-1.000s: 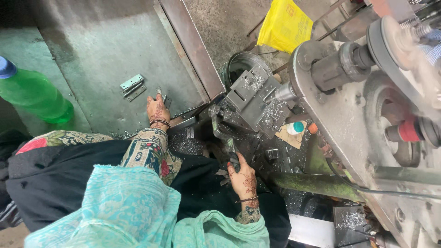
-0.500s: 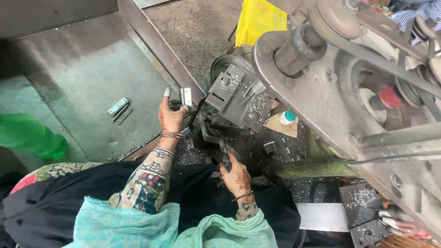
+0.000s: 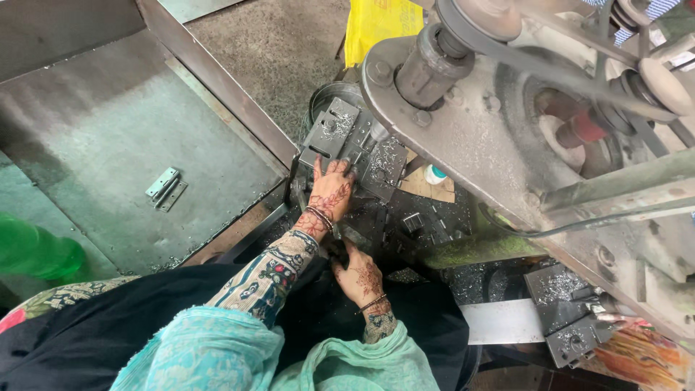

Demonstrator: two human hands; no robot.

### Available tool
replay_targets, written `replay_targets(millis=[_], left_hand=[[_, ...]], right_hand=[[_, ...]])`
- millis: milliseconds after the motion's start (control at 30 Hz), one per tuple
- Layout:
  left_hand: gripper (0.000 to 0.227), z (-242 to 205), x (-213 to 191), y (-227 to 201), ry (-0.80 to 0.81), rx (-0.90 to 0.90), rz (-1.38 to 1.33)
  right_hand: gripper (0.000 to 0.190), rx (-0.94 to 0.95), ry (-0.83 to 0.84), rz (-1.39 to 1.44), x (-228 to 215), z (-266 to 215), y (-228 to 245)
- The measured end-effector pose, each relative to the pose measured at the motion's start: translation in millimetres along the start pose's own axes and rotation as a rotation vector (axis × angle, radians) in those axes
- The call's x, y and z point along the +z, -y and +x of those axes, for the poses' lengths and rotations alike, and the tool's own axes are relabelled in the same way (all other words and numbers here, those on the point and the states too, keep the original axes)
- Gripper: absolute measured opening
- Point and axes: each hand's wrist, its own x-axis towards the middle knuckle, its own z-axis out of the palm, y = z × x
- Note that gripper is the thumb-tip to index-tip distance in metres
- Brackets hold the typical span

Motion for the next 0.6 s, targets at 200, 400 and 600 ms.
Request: replay_targets(millis=[200,400,600], left_hand=[[0.04,5,-7,7,-0.005,-0.038,0.133],[0.036,35,-14,4,0.15,-0.066,0.198],[0.04,37,-12,8,0.017,-0.026,0.142]], right_hand=[[0.069,0.043,0.076,-0.047,-4,6,7],[0.076,0.167,0.183,-0.118,15,15,-9],[0.08,-0.142,-0.197,0.047,102,-16,-51]])
